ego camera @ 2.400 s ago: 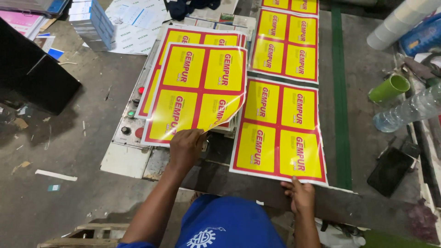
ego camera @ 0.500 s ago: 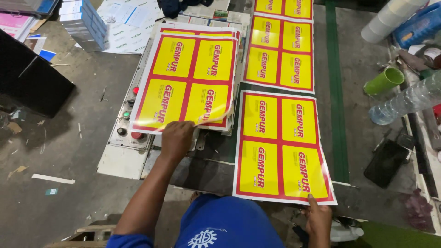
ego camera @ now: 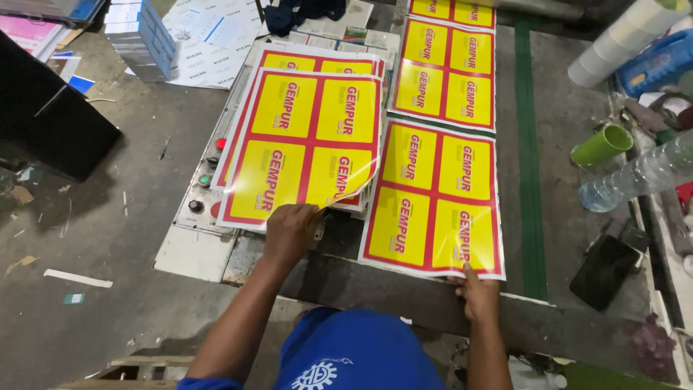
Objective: The person is sorting and aligning large printed label sheets as they come off a machine.
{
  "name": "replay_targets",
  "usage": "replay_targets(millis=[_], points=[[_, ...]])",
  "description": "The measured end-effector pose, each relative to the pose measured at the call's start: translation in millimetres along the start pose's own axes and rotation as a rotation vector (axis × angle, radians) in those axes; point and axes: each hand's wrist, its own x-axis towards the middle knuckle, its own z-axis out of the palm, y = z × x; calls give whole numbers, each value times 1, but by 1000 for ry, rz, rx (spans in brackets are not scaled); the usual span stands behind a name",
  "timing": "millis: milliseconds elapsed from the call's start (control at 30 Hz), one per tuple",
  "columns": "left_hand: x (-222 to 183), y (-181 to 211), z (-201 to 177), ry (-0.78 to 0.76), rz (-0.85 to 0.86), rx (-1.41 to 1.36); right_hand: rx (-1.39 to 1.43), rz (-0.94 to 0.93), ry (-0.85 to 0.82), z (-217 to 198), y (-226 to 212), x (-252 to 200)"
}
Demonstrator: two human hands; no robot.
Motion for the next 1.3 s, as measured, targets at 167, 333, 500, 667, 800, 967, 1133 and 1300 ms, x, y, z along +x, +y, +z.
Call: replay_targets(millis=[167,333,500,667,800,967,1133,1300], points=[[-6,3,-4,-16,-43,-34,131,106,-55,-6,-8,18],[-20,23,-3,-17,11,-127,72,141,-46,-18,26,-3],[-33,61,13,-113,121,-232,8,190,-156,30,26,-33],[-52,97,38,-301,261,-186,-46,-71,-626,92,-30,-79],[-60,106,41,-340,285,-148,209,69,-630,93,-24,-81],[-52,101,29,-381,313,-176,94,7,-386,70,-16,-76],[-39,35,47,-328,207,-36,160,16,-200,20,5,-67],[-19,-26,56,-239,64,42,215,-30,-102,-33,29,-63]])
